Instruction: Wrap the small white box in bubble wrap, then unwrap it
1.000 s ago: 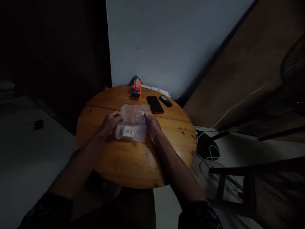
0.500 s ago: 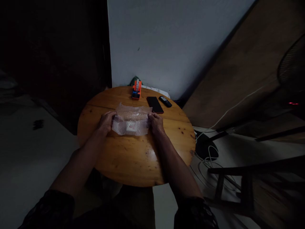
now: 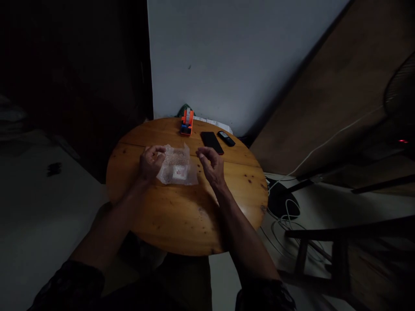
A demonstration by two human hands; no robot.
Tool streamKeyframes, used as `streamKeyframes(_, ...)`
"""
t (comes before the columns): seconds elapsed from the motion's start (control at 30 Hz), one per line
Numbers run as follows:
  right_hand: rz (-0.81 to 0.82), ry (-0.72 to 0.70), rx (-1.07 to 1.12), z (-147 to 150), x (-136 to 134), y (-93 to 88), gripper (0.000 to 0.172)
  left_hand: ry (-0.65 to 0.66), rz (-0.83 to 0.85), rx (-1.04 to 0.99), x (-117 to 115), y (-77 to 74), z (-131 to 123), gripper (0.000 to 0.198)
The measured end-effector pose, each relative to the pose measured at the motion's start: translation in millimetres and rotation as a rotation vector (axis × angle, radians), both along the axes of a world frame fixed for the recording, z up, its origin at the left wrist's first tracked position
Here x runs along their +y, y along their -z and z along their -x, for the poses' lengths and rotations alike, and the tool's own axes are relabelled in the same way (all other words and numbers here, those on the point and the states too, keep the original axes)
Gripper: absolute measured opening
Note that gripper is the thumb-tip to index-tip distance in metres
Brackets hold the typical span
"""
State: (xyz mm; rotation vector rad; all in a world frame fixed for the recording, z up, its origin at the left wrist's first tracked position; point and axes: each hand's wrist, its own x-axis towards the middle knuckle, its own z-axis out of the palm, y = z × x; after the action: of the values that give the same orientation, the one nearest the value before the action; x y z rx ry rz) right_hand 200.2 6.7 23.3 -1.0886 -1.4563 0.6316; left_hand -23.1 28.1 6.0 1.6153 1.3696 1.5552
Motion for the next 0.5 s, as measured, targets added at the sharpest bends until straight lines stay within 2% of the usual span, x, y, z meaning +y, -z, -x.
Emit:
streamKeyframes(0.1,0.013,-0.238,-0.151,5,-14,-9.7,0.039,0.136,0.046,0.084,-5,-3.5,-3,0.020)
streamKeyframes(0.17,0.020,-0.334,-0.316,8,-17,-12.0,0.044,0.243,0.093,0.131,-6,-6.4,-3,0.022)
streamKeyframes(0.27,0.029,-0.319,-0.581,10,-16,-11.3,0.048,0.371,0.127,0.231,-6,-10.0,-2,0.024)
streamKeyframes(0.33,0.043,-0.252,-0.656,9,-13,-11.3,0.049,0.400,0.131,0.265,-5,-11.1,0,0.025)
streamKeyframes(0.4,0.044,-0.224,-0.642,5,-12,-13.8,0.048,0.392,0.131,0.244,-5,-11.9,2,0.024)
streamKeyframes(0.5,0.117,-0.294,-0.541,-6,-14,-20.8,0.056,0.395,0.152,0.162,-8,-17.2,7,0.020)
